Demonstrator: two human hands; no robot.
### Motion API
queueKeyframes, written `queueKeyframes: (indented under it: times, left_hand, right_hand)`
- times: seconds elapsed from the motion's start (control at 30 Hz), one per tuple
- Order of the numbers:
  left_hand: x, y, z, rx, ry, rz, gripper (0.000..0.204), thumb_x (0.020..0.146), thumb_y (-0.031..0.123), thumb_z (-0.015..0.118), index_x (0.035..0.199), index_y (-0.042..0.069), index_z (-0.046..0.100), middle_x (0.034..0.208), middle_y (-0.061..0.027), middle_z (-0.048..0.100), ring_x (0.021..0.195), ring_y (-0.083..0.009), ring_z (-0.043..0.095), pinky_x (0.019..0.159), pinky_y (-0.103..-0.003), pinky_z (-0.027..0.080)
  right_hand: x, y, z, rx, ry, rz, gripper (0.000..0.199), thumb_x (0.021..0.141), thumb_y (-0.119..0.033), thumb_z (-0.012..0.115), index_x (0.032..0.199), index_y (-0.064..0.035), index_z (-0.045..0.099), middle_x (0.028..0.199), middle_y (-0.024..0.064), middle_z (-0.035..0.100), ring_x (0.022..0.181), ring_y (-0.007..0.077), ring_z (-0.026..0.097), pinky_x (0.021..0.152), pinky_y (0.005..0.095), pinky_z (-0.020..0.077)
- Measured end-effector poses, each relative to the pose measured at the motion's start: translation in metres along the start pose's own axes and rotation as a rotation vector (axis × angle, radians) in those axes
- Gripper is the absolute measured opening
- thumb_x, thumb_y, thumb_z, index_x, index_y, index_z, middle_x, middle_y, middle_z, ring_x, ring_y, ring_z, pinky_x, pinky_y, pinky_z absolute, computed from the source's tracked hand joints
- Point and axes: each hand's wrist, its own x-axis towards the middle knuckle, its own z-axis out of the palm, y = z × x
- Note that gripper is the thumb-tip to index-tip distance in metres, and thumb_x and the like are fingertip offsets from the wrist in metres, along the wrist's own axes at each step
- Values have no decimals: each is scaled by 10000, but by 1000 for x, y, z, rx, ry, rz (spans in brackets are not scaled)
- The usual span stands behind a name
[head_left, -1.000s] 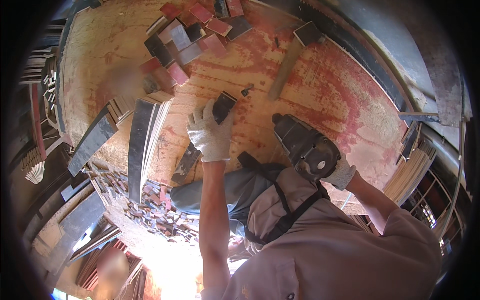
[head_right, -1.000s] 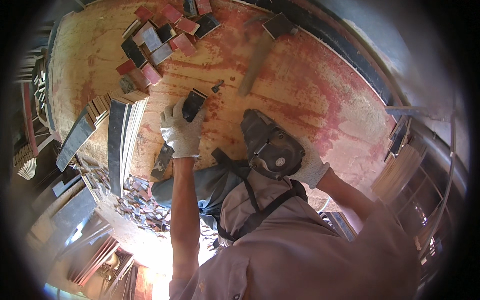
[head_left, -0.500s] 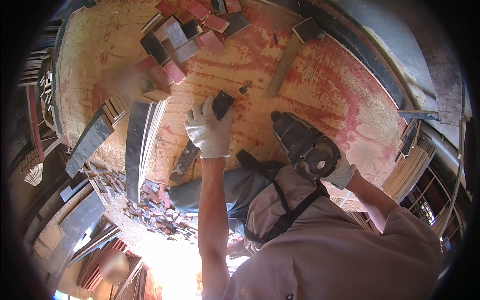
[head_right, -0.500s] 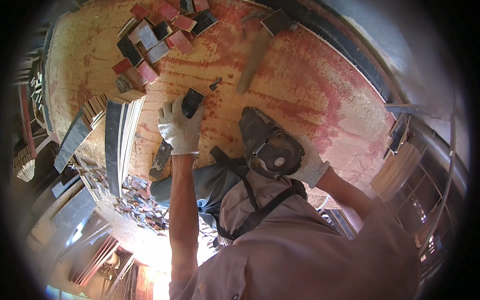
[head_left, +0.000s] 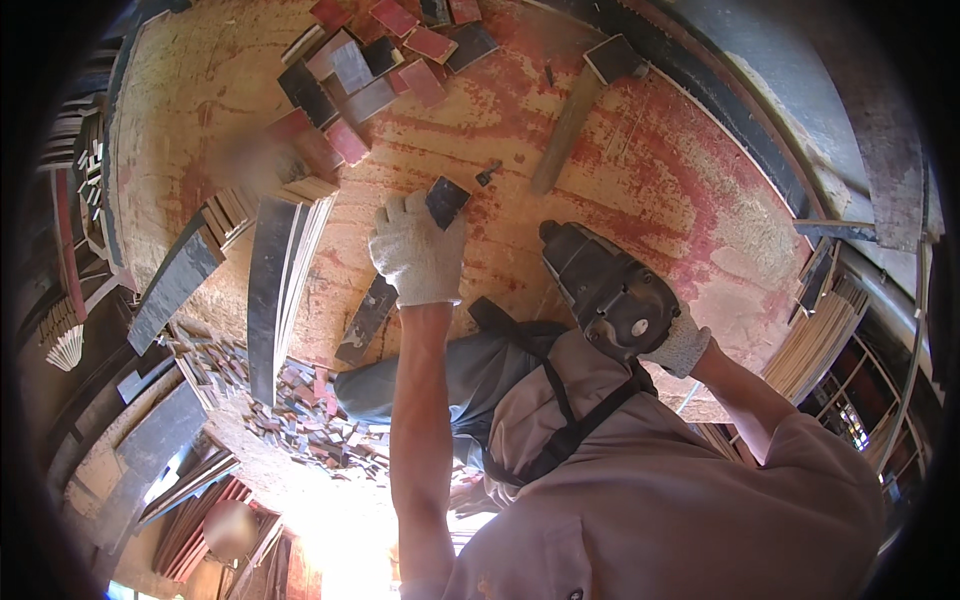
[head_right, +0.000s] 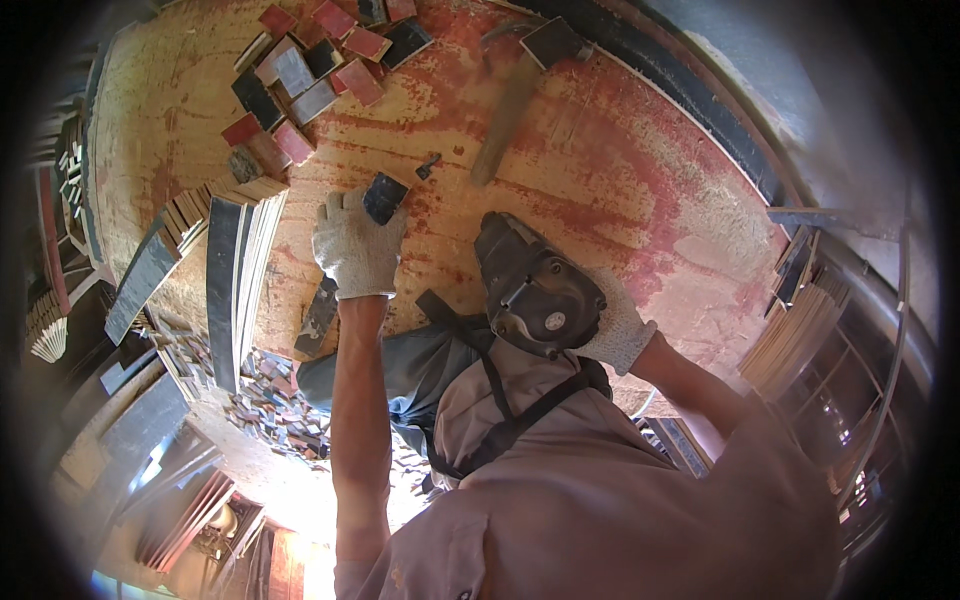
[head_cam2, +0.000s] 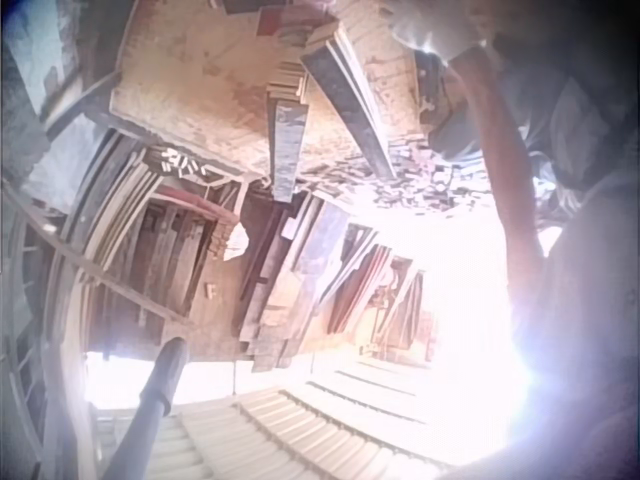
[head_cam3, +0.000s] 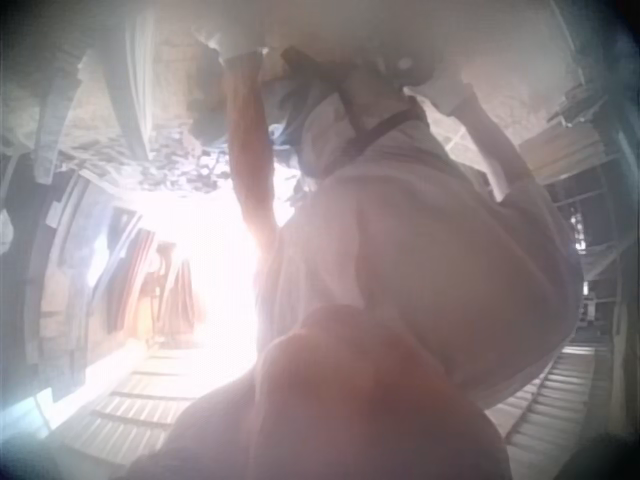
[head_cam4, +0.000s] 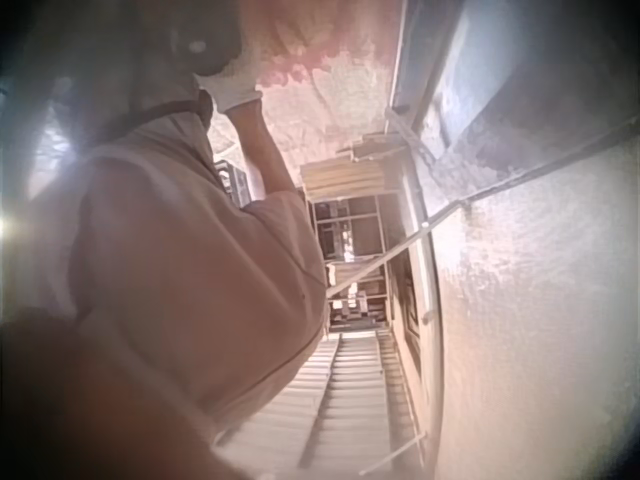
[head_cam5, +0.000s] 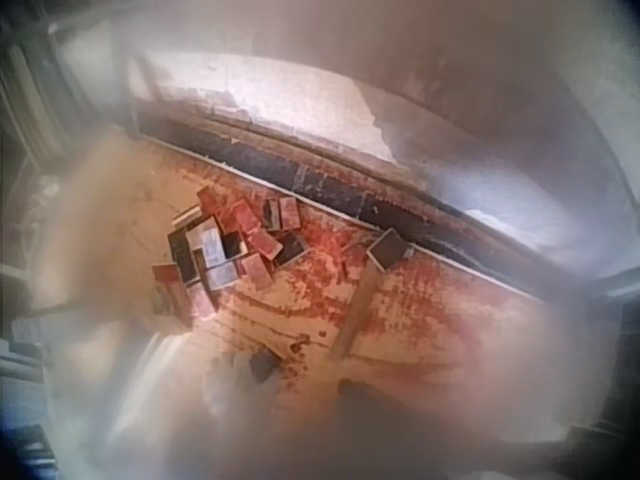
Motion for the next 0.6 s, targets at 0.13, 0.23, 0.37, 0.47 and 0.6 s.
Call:
queueKeyframes:
  times: [0.13, 0.23, 0.37, 0.47, 0.6]
  left_hand:
    - [1, -1, 3, -1, 25, 0, 424, 735, 335, 864, 1047, 80, 732, 1072, -131, 671, 1022, -362, 654, 848, -503, 543]
    - [0, -3, 7, -111, 90, 17, 394, 727, 311, 857, 1024, 80, 739, 1048, -135, 675, 1015, -370, 652, 843, -508, 547]
    - [-2, -5, 6, -141, 92, 5, 405, 749, 317, 872, 1069, 89, 775, 1038, -143, 686, 1014, -378, 652, 855, -517, 555]
    - [-1, -10, 12, -167, 128, 26, 400, 716, 295, 881, 1036, 89, 758, 1013, -135, 679, 992, -376, 646, 828, -514, 545]
    - [-2, -12, 15, -202, 146, 40, 418, 682, 312, 906, 997, 97, 734, 1000, -136, 676, 986, -377, 644, 814, -512, 532]
  right_hand:
    - [0, -4, -2, 304, -29, 308, 868, 780, -202, 957, 1493, -32, 492, 1424, 133, 647, 1345, 217, 608, 1121, 387, 501]
    - [-9, 2, 2, 533, 12, 359, 904, 822, -283, 924, 1544, -34, 440, 1492, 139, 600, 1410, 236, 557, 1179, 399, 453]
    - [10, 5, -5, 102, -194, 327, 807, 930, -361, 799, 1584, -70, 427, 1577, 129, 534, 1480, 268, 476, 1258, 429, 354]
    - [46, -7, -2, -246, -193, 45, 541, 1000, -214, 709, 1504, -114, 539, 1502, 112, 578, 1376, 260, 542, 1188, 429, 417]
    - [82, -29, -10, -474, -214, -87, 384, 1020, -139, 690, 1400, -128, 643, 1293, 77, 682, 1100, 207, 667, 973, 403, 550]
